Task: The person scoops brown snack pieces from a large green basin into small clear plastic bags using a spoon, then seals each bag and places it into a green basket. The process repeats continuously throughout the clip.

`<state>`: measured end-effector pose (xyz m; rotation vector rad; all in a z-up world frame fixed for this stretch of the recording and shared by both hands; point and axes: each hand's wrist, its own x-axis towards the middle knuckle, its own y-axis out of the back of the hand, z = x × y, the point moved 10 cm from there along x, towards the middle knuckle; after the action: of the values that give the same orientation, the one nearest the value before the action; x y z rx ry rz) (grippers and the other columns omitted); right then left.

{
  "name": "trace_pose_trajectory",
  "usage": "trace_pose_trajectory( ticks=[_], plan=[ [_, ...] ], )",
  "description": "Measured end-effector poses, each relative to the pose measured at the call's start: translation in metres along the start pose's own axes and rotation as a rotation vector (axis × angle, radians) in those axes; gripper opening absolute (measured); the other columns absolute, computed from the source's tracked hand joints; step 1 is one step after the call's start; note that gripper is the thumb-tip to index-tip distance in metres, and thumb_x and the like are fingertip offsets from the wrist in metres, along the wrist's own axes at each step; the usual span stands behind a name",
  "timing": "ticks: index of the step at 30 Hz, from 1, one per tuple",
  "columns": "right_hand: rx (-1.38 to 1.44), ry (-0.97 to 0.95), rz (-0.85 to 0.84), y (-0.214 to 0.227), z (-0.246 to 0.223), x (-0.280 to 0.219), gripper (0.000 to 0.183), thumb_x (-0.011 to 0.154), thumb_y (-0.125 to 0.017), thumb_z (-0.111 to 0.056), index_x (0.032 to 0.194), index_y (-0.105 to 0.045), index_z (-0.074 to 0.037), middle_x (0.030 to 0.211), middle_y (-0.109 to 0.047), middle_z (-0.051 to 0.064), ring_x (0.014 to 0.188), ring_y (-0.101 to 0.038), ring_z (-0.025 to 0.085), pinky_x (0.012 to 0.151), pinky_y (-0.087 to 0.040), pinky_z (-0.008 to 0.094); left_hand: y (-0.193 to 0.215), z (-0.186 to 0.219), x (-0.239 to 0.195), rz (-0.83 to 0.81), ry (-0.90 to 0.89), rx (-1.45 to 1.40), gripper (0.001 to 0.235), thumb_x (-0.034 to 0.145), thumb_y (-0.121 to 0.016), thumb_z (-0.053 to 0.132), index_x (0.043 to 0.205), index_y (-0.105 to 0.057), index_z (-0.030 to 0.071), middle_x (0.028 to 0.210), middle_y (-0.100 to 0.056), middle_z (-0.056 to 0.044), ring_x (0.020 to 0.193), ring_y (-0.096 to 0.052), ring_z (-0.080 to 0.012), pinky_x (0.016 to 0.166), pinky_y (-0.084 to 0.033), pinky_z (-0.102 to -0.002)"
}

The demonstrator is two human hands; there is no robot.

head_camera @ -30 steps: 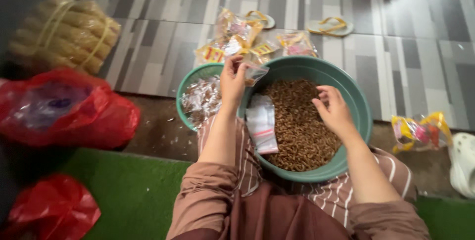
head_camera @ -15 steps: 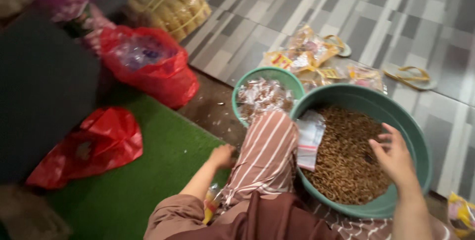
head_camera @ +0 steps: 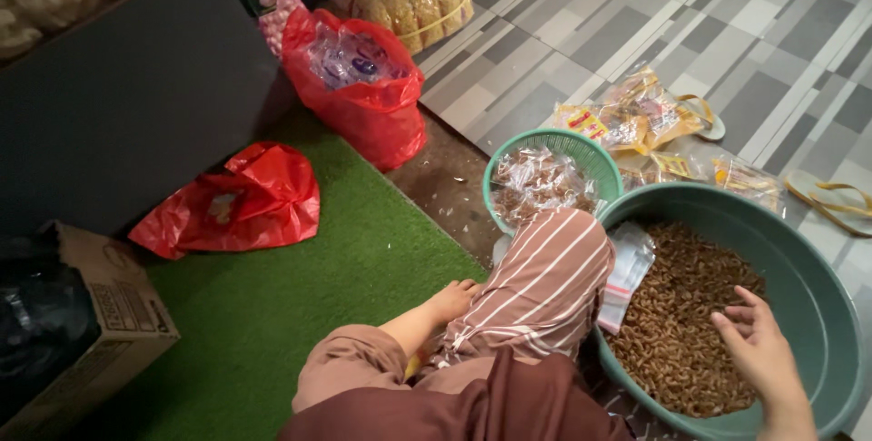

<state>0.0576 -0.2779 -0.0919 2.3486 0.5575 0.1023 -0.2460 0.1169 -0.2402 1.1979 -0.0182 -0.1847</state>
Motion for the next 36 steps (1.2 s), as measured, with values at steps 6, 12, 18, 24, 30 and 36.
trace_pose_trajectory(
  ticks=[6, 12, 18, 24, 30, 36],
  plan=[
    [-0.027, -0.028, -0.036, -0.003, -0.001, -0.002, 0.074, 0.091, -0.069, -0.033, 0.158, -0.047, -0.01, 0.128, -0.068, 0.018, 0.102, -0.068, 0.027, 0.088, -0.055, 0.043, 0.009, -0.008, -0.009, 0.09, 0.092, 0.047, 0.048, 0.095, -0.056, 0.03, 0.141, -0.062, 0.019, 0.148, -0.052, -0.006, 0.139, -0.046, -0.0318, 0.106, -0.043, -0.052],
    [-0.036, -0.074, -0.069, -0.008, -0.007, -0.003, 0.072, 0.091, -0.07, -0.033, 0.157, -0.048, -0.011, 0.128, -0.069, 0.017, 0.104, -0.069, 0.028, 0.089, -0.054, 0.043, 0.008, -0.023, -0.014, 0.119, 0.284, -0.049, 0.046, 0.093, -0.058, 0.033, 0.137, -0.063, 0.021, 0.157, -0.041, -0.013, 0.142, -0.035, -0.0371, 0.106, -0.036, -0.057],
    [0.008, -0.063, -0.105, -0.019, -0.011, -0.002, 0.071, 0.09, -0.07, -0.032, 0.155, -0.048, -0.013, 0.125, -0.069, 0.015, 0.103, -0.069, 0.027, 0.085, -0.056, 0.043, 0.015, 0.006, 0.013, 0.172, 0.002, 0.072, 0.057, 0.09, -0.059, 0.029, 0.142, -0.059, 0.007, 0.158, -0.046, -0.015, 0.143, -0.04, -0.0338, 0.104, -0.037, -0.051],
    [-0.008, -0.078, -0.127, -0.022, -0.023, -0.009, 0.068, 0.09, -0.07, -0.03, 0.153, -0.049, -0.015, 0.125, -0.07, 0.015, 0.1, -0.071, 0.028, 0.086, -0.057, 0.042, 0.019, 0.003, 0.016, 0.192, -0.005, -0.071, 0.067, 0.086, -0.062, 0.035, 0.145, -0.054, 0.004, 0.151, -0.046, -0.019, 0.141, -0.039, -0.0355, 0.106, -0.034, -0.055],
    [0.039, -0.158, -0.125, -0.018, -0.036, -0.019, 0.072, 0.089, -0.068, -0.031, 0.155, -0.043, -0.019, 0.13, -0.065, 0.014, 0.106, -0.068, 0.026, 0.078, -0.059, 0.045, 0.02, -0.012, -0.001, 0.263, 0.174, -0.183, 0.05, 0.1, -0.054, 0.028, 0.143, -0.054, 0.002, 0.149, -0.049, -0.019, 0.141, -0.044, -0.0395, 0.114, -0.031, -0.062],
    [0.018, -0.074, -0.114, -0.02, -0.052, -0.02, 0.073, 0.089, -0.07, -0.033, 0.155, -0.043, -0.017, 0.127, -0.066, 0.015, 0.104, -0.069, 0.028, 0.085, -0.057, 0.041, -0.007, -0.042, -0.01, 0.077, 0.404, -0.446, 0.034, 0.1, -0.056, 0.026, 0.129, -0.061, 0.007, 0.13, -0.065, -0.017, 0.112, -0.067, -0.0398, 0.094, -0.053, -0.045]
  ],
)
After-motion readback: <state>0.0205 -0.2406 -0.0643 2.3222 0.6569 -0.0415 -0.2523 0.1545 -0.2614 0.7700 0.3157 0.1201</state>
